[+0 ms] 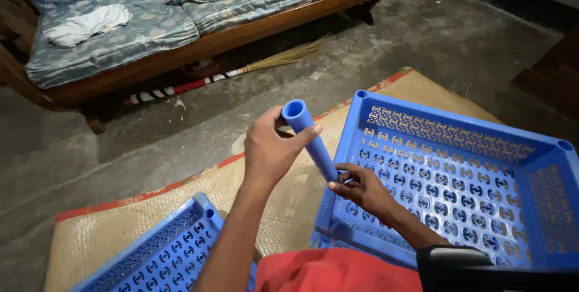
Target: The person sits on the floor attaching cylindrical blue plastic legs to the corner sockets of perforated plastic baskets. They press and twist each leg into a socket, reposition the basket, and repeat the fitting on additional baskets stacked nearby.
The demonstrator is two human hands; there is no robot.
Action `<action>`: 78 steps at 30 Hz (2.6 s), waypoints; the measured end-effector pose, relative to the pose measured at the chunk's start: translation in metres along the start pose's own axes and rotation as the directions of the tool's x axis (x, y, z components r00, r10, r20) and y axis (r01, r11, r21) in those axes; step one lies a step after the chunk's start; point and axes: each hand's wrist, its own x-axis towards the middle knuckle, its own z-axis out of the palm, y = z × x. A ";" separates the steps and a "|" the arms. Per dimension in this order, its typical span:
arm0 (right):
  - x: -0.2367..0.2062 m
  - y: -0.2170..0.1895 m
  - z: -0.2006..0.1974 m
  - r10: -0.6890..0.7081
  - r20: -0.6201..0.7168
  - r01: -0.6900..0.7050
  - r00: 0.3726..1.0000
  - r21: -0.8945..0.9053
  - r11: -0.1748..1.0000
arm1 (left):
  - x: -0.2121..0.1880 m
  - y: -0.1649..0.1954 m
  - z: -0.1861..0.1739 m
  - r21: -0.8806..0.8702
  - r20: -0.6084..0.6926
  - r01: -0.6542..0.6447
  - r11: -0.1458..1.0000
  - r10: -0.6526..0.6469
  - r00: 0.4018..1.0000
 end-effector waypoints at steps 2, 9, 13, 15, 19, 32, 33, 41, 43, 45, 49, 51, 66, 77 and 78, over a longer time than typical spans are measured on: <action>0.000 -0.003 0.003 -0.051 -0.048 0.045 0.998 -0.116 0.992 | 0.001 0.004 0.008 0.034 0.029 -0.064 0.997 0.063 0.998; -0.005 -0.018 0.005 -0.199 -0.115 0.118 0.973 -0.491 0.863 | -0.004 0.014 0.034 0.044 0.137 -0.166 0.985 0.158 0.978; -0.010 -0.017 0.009 -0.221 -0.211 0.118 0.952 -0.413 0.903 | -0.004 0.013 0.045 0.121 0.184 -0.150 0.981 0.126 0.975; -0.009 -0.014 0.009 -0.280 -0.211 0.185 0.937 -0.380 0.906 | -0.004 0.011 0.051 0.146 0.193 -0.236 0.961 0.206 0.959; -0.003 -0.006 0.007 -0.273 -0.215 0.167 0.938 -0.409 0.897 | -0.003 0.007 0.061 -0.030 0.205 -0.313 0.949 0.313 0.928; -0.019 -0.006 0.009 -0.154 -0.193 0.108 0.969 -0.230 0.967 | -0.026 0.001 0.049 -0.084 0.271 -0.266 0.960 0.279 0.921; -0.019 -0.007 0.010 -0.221 -0.184 0.171 0.958 -0.252 0.952 | -0.026 0.000 0.049 -0.115 0.257 -0.270 0.956 0.291 0.922; -0.001 0.010 0.007 -0.201 -0.188 0.189 0.961 -0.080 0.979 | -0.010 -0.006 0.054 -0.038 0.309 -0.218 0.975 0.219 0.925; 0.003 0.018 0.006 -0.305 -0.179 0.297 0.935 -0.067 0.952 | -0.011 -0.003 0.057 -0.039 0.303 -0.240 0.970 0.240 0.922; 0.003 0.023 0.004 -0.222 -0.207 0.222 0.953 -0.019 0.975 | -0.014 0.001 0.060 -0.041 0.272 -0.305 0.952 0.304 0.913; 0.003 0.023 0.002 -0.155 -0.228 0.091 0.961 -0.270 0.959 | -0.021 0.006 0.067 0.012 0.199 -0.270 0.963 0.262 0.944; 0.002 0.019 0.000 -0.290 -0.193 0.254 0.937 -0.189 0.948 | -0.023 0.006 0.070 0.056 0.180 -0.221 0.974 0.208 0.961; -0.003 -0.019 -0.004 -0.265 -0.160 0.200 0.951 -0.336 0.921 | -0.009 -0.002 0.069 -0.070 0.286 -0.218 0.974 0.229 0.931; -0.004 0.023 0.000 -0.228 -0.112 0.207 0.967 -0.174 0.963 | -0.013 -0.022 0.128 -0.410 0.314 0.082 0.908 0.056 0.948; -0.004 0.032 0.001 -0.256 -0.121 0.226 0.959 -0.216 0.950 | -0.011 -0.027 0.129 -0.396 0.327 0.091 0.914 0.048 0.944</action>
